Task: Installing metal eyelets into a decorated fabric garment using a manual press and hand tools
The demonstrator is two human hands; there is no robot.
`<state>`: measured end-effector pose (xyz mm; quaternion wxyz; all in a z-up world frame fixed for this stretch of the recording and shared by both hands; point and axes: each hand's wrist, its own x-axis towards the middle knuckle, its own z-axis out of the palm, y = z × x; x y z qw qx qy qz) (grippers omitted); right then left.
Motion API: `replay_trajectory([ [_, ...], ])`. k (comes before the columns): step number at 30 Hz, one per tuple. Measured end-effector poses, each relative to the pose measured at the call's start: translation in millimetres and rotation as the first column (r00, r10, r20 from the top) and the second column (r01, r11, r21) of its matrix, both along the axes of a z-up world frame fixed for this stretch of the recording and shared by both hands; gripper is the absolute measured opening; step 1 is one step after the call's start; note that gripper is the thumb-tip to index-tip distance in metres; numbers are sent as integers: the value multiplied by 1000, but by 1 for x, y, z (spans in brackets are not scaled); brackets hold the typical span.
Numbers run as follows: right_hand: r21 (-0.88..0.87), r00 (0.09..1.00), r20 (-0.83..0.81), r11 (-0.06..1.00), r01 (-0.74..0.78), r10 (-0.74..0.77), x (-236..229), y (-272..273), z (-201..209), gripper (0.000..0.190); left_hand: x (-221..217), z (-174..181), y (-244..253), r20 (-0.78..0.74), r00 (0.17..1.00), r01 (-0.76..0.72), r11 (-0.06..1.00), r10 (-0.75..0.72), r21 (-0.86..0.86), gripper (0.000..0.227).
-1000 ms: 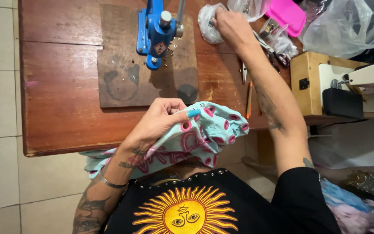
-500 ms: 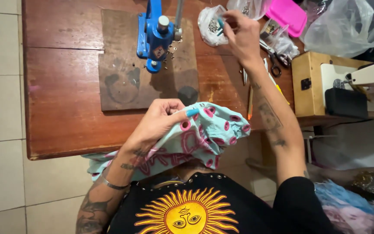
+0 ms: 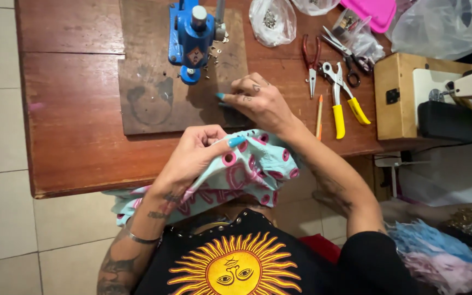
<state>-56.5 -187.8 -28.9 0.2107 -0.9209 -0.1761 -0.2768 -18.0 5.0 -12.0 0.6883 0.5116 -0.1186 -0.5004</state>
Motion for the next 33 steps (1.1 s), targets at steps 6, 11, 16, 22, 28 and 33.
replay_trajectory([
  [6, 112, 997, -68, 993, 42, -35, -7, -18, -16, 14, -6, 3, 6, -44, 999, 6, 1000, -6, -3, 10],
  [11, -291, 953, -19, 913, 285, -304, -14, -46, -41, 15, -8, 2, 9, -25, 1000, -8, 1000, 8, -17, 10],
  [16, -624, 984, -21, 772, 123, -174, 3, -2, -2, 18, -7, 15, 11, -14, 1000, -6, 1000, 6, -13, 9],
  [22, -691, 989, -116, 723, -18, -87, 21, -8, -9, 15, -7, 16, 15, -6, 1000, -12, 1000, 11, -28, 7],
  [28, -686, 996, -76, 728, -24, -39, 2, 3, 4, 13, -7, 13, 15, -12, 1000, -2, 999, 1, -51, 7],
  [33, -626, 991, -115, 779, -24, -61, -16, -14, -7, 20, -10, 15, 17, -39, 999, 4, 999, -6, -47, 8],
])
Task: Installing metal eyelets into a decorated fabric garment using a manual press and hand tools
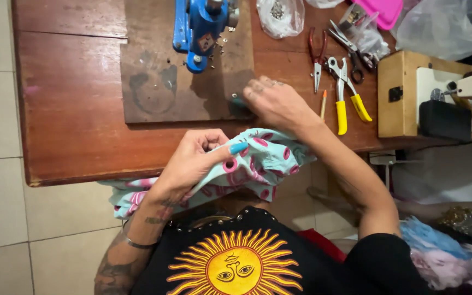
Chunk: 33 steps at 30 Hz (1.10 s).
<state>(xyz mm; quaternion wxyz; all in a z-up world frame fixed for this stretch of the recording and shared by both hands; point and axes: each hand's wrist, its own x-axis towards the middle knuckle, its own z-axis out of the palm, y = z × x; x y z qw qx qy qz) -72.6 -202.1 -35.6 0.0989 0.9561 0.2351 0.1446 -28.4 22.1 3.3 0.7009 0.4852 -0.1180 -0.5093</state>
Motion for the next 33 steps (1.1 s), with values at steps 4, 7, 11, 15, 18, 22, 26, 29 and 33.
replay_trajectory([
  [4, 251, 907, -190, 875, 414, -375, -1, 0, 0, 18, -2, -4, 0, -26, 999, -21, 1000, 21, -3, 8],
  [7, 283, 588, -568, 534, 797, -576, 11, 23, 27, 37, -3, -3, -1, -24, 1000, -7, 1000, 7, -15, 8],
  [11, 181, 353, -691, 322, 929, -630, 18, 38, 48, 53, -5, -5, 0, -2, 1000, 1, 1000, -1, -10, 9],
  [15, 126, 299, -713, 303, 945, -634, 17, 36, 45, 56, -2, -1, -2, 10, 1000, 8, 1000, -7, -13, 9],
  [18, 113, 306, -711, 327, 938, -633, 20, 39, 48, 57, -2, 0, -3, -26, 1000, 6, 1000, -7, -9, 10],
  [22, 163, 352, -751, 360, 919, -558, 15, 23, 40, 49, -4, -1, -3, -36, 999, 9, 1000, -9, -15, 11],
  [26, 136, 340, -820, 420, 897, -461, 11, 21, 48, 41, -3, 0, -5, -21, 999, 31, 999, -31, -14, 11],
  [29, 278, 442, -817, 419, 865, -370, 8, 10, 35, 33, -3, 3, -5, -14, 1000, 28, 1000, -28, -14, 9],
  [33, 491, 642, -700, 442, 751, -313, -8, 3, 25, 21, -1, 1, -5, 10, 1000, 28, 999, -28, -19, 8],
])
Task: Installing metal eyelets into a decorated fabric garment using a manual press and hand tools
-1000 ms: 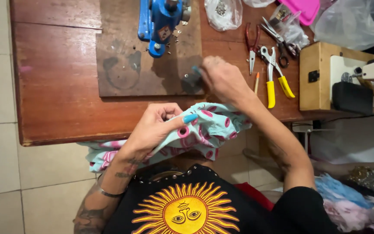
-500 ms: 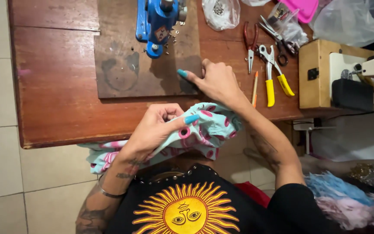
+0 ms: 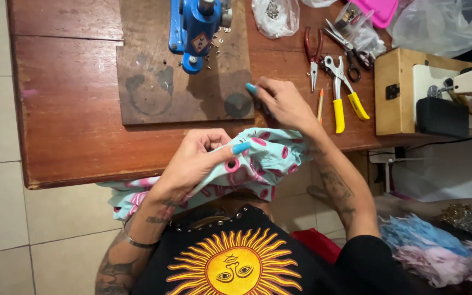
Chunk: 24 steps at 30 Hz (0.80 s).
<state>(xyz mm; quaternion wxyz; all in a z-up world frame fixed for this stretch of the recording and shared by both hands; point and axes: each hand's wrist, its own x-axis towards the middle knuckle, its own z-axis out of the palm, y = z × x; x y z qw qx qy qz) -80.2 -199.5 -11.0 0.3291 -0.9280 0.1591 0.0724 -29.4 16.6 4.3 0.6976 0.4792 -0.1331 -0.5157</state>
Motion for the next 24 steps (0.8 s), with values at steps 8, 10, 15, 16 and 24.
replay_trajectory([
  [8, 268, 709, 668, 962, 57, -228, -36, 46, 10, 4, 5, 5, -3, 256, 966, -43, 996, 21, 83, 9],
  [10, 341, 696, 659, 938, 59, -284, -42, 62, 5, 4, 1, -4, -5, 425, 905, -84, 989, 24, 123, 10],
  [15, 437, 609, 644, 876, 202, -462, -50, 78, -25, 7, -5, -16, -10, 605, 796, -144, 968, -10, 205, 12],
  [16, 493, 579, 641, 848, 192, -504, -48, 82, -29, 8, -4, -17, -11, 619, 785, -148, 960, -32, 237, 10],
  [24, 425, 537, 695, 876, 230, -478, -44, 88, -34, 7, -5, -19, -15, 694, 719, -233, 952, 32, 197, 17],
])
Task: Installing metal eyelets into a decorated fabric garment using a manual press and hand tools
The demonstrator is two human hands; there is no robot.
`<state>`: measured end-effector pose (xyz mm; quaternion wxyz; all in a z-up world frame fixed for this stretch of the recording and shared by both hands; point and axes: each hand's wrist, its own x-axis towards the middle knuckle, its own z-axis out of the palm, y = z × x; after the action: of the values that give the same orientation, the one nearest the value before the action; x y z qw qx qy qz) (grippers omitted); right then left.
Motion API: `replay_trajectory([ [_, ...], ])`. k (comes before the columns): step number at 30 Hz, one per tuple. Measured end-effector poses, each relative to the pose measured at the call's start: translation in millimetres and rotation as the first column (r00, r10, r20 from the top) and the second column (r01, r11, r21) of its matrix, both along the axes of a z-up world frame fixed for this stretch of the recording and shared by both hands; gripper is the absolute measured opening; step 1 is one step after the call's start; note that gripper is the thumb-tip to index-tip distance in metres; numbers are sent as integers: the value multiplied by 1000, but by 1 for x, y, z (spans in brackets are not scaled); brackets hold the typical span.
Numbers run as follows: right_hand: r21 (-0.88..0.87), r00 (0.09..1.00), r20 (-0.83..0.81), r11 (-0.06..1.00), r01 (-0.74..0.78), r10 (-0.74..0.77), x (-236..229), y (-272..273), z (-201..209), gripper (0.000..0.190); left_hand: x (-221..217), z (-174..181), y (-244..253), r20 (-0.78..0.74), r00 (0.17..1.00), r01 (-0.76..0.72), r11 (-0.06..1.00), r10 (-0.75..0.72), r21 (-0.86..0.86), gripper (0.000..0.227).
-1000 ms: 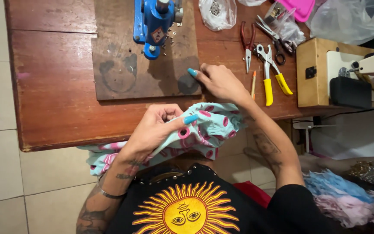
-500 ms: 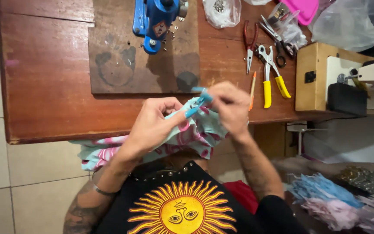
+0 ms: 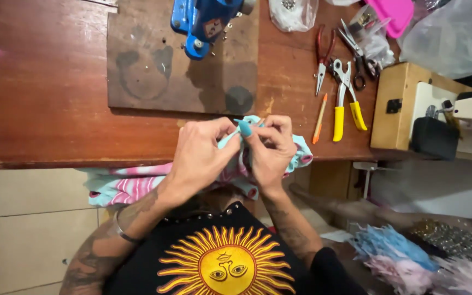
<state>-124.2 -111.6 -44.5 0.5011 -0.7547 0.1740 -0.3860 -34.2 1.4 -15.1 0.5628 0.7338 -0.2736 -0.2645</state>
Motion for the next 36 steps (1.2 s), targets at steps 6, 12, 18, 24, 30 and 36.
replay_trajectory([
  [6, 21, 992, -41, 993, 117, -116, -2, 11, -12, 8, -8, -7, -3, 129, 990, -66, 997, 61, 34, 22],
  [12, -36, 982, -120, 989, 144, -147, -7, 16, -13, 8, -7, 2, -1, 147, 987, -76, 997, 71, 30, 22],
  [18, -164, 977, -49, 967, 197, -208, -8, 23, -16, 11, -8, 2, 0, 99, 992, -82, 996, 78, 39, 23],
  [24, -211, 971, 44, 947, 241, -237, -11, 21, -30, 8, -9, -2, -1, 126, 989, -81, 995, 73, 60, 20],
  [30, -303, 971, 114, 923, 236, -210, -11, 20, -41, 13, -14, -1, 1, 193, 980, -62, 994, 44, 87, 15],
  [36, -376, 965, 199, 896, 236, -171, -9, 18, -46, 16, -17, -1, 2, 241, 969, -71, 996, 56, 53, 15],
])
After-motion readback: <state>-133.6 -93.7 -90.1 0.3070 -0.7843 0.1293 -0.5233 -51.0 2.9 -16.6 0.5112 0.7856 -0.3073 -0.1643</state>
